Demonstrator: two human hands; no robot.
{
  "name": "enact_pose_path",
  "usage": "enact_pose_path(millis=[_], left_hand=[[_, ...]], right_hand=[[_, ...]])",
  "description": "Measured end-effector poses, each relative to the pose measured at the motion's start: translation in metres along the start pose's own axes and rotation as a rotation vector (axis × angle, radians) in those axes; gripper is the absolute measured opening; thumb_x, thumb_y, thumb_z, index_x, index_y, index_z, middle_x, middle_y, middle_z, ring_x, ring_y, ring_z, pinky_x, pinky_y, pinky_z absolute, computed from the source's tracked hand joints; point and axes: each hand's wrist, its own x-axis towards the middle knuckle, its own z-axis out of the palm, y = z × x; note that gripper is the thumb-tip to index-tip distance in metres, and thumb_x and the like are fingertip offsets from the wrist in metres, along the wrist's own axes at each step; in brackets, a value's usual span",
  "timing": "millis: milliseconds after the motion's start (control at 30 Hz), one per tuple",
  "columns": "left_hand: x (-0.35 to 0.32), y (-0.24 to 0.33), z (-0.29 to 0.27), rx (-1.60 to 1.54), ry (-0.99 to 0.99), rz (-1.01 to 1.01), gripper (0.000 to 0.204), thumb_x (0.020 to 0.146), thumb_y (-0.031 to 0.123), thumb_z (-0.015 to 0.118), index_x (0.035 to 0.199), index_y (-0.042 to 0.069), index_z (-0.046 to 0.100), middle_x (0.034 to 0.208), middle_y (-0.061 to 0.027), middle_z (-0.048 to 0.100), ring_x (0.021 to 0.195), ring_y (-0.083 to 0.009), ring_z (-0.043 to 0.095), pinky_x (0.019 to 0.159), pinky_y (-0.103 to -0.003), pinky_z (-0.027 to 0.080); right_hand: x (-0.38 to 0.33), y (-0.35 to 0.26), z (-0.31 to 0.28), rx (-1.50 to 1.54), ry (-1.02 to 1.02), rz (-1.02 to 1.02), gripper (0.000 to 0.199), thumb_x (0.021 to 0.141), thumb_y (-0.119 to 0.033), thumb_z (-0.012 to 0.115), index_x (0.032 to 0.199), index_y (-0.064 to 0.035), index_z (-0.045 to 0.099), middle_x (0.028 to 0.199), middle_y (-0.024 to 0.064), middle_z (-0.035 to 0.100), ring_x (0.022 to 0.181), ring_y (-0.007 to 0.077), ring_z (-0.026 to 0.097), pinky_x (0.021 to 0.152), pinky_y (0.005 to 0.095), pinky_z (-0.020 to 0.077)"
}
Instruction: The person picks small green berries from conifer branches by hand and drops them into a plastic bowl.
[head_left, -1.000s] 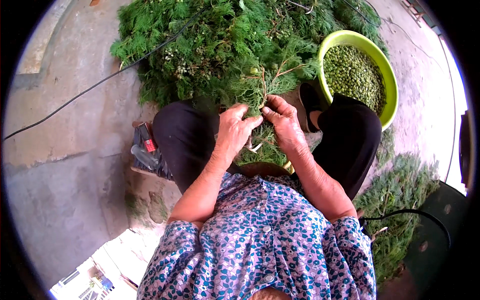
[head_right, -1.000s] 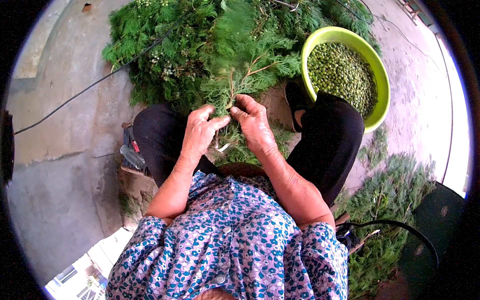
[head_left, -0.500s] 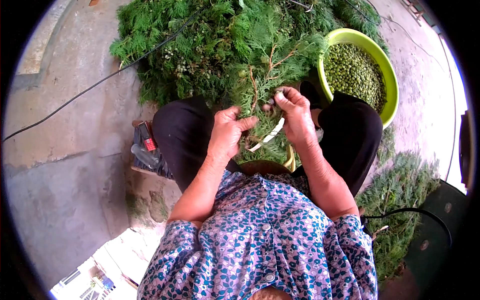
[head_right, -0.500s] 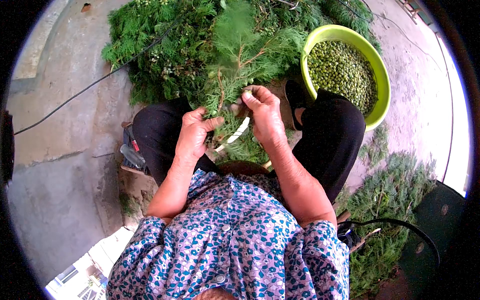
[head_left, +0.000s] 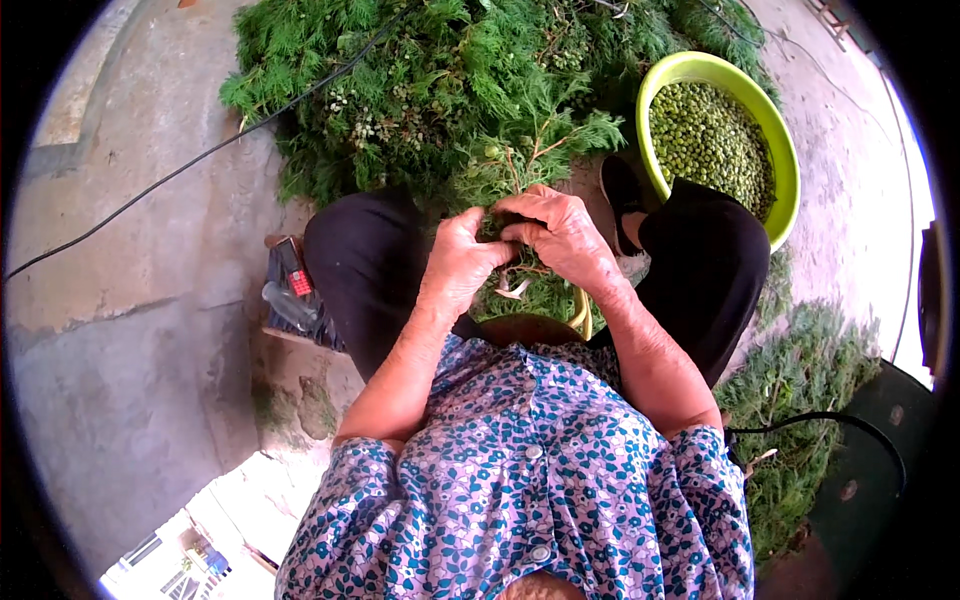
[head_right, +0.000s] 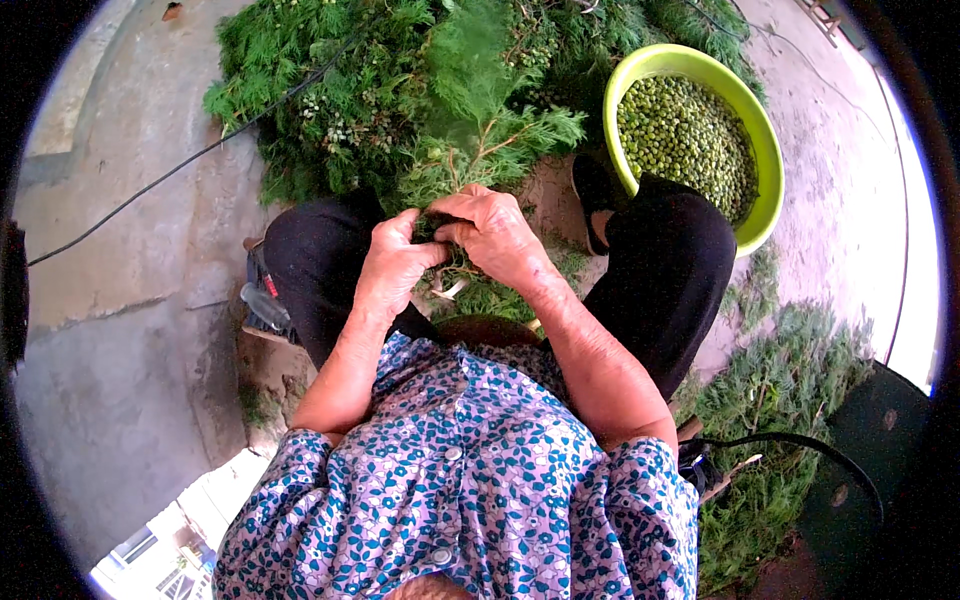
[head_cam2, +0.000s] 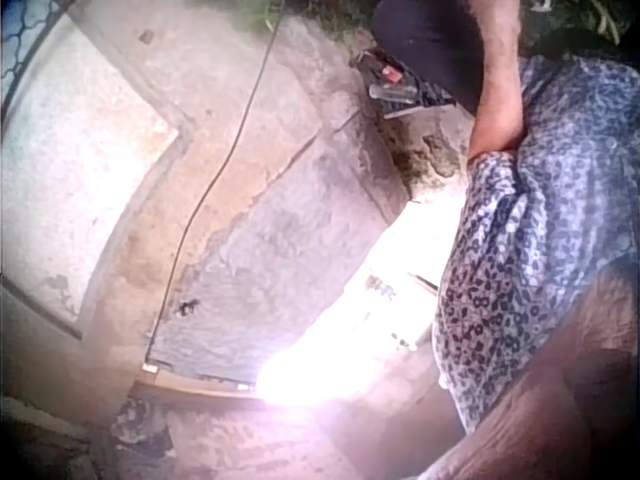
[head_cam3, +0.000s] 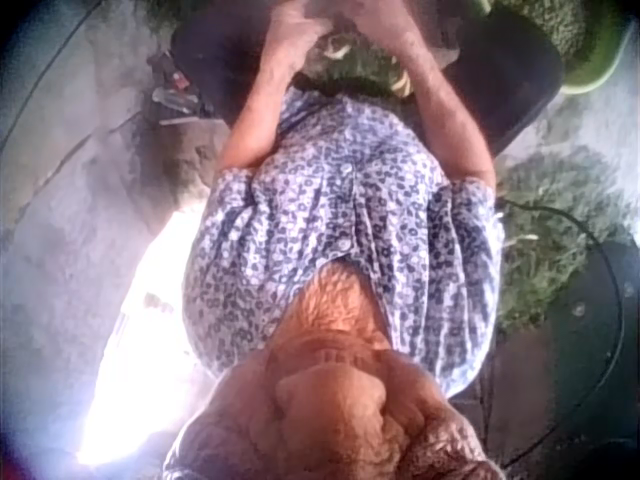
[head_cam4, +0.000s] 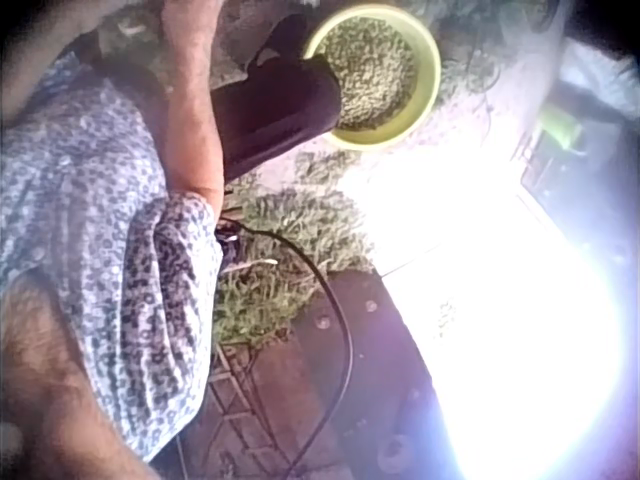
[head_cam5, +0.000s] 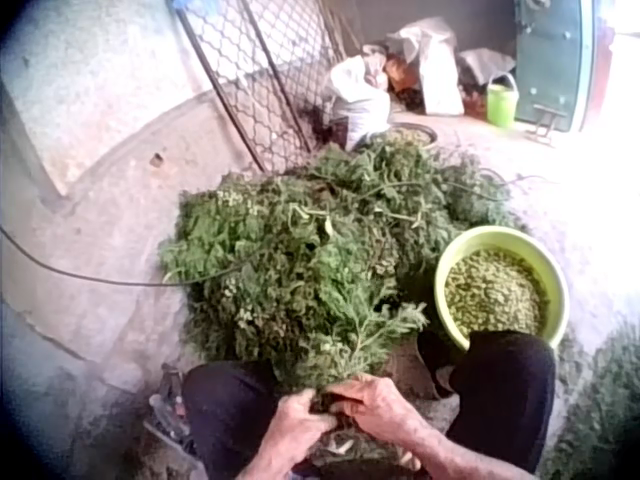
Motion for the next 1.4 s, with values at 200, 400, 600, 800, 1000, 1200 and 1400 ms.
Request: enact_pose_path(millis=[200,400,600,800,1000,1200,1400], left_hand=[[0.0,-0.001,0.007,0.171,0.103,0.151,0.046,0.059,-0.006,0.062,0.103,-0.001,0.052,0.091,-0.0049,0.058,0.082,-0.0123,0.054,0.076,-0.025,0.044],[0.0,-0.007,0.008,0.196,0.082,0.106,0.05,0.059,-0.007,0.061,0.107,-0.001,0.05,0.095,-0.0058,0.058,0.087,-0.0135,0.055,0.078,-0.025,0.044],[0.0,-0.003,0.004,-0.23,0.009,0.029,0.048,0.064,-0.013,0.053,0.111,-0.002,0.048,0.1,-0.0081,0.058,0.089,-0.0148,0.056,0.079,-0.027,0.045],[0.0,0.0,0.001,-0.449,-0.068,0.039,0.038,0.073,-0.011,0.052,0.11,-0.002,0.048,0.101,-0.0088,0.058,0.088,-0.0147,0.057,0.077,-0.027,0.047],[0.005,-0.006,-0.008,-0.576,-0.117,0.074,0.034,0.078,0.003,0.057,0.111,0.003,0.049,0.099,-0.0083,0.06,0.084,-0.0178,0.061,0.072,-0.029,0.052],[0.003,-0.007,-0.004,-0.617,-0.114,0.081,0.032,0.078,0.006,0.061,0.108,0.002,0.051,0.103,-0.0113,0.06,0.087,-0.0188,0.061,0.072,-0.03,0.053],[0.003,-0.003,-0.005,-0.751,-0.126,-0.023,0.034,0.078,0.001,0.06,0.11,0.0,0.051,0.107,-0.0129,0.059,0.092,-0.0202,0.06,0.078,-0.031,0.052]], right_hand=[[0.0,-0.002,0.004,-0.074,0.029,-0.009,0.025,0.064,-0.005,0.067,0.088,-0.0013,0.06,0.079,0.0162,0.058,0.076,0.032,0.058,0.069,0.0367,0.0462],[-0.002,0.003,0.005,-0.157,0.007,-0.038,0.023,0.065,-0.008,0.067,0.084,0.0,0.058,0.078,0.0157,0.059,0.074,0.033,0.058,0.067,0.0369,0.0461],[-0.003,0.007,0.003,0.12,0.067,0.132,0.017,0.072,-0.009,0.065,0.084,0.001,0.057,0.069,0.0108,0.059,0.061,0.0222,0.057,0.058,0.0319,0.0462],[-0.001,0.007,-0.012,1.196,0.296,0.478,0.01,0.08,-0.003,0.056,0.089,-0.0038,0.054,0.07,0.0031,0.058,0.06,0.0124,0.055,0.052,0.024,0.0442],[-0.011,0.02,-0.002,0.916,0.163,0.582,0.011,0.085,-0.01,0.055,0.092,-0.0035,0.06,0.077,0.001,0.06,0.063,0.0082,0.054,0.053,0.021,0.0433],[-0.009,0.003,0.013,1.034,0.02,0.619,0.01,0.086,-0.013,0.054,0.09,-0.0062,0.061,0.078,0.0019,0.064,0.059,0.0087,0.057,0.045,0.02,0.0404],[-0.012,0.009,0.021,1.217,0.091,0.669,0.009,0.083,-0.012,0.059,0.09,-0.0059,0.06,0.076,0.001,0.063,0.055,0.0098,0.056,0.044,0.021,0.0399]])
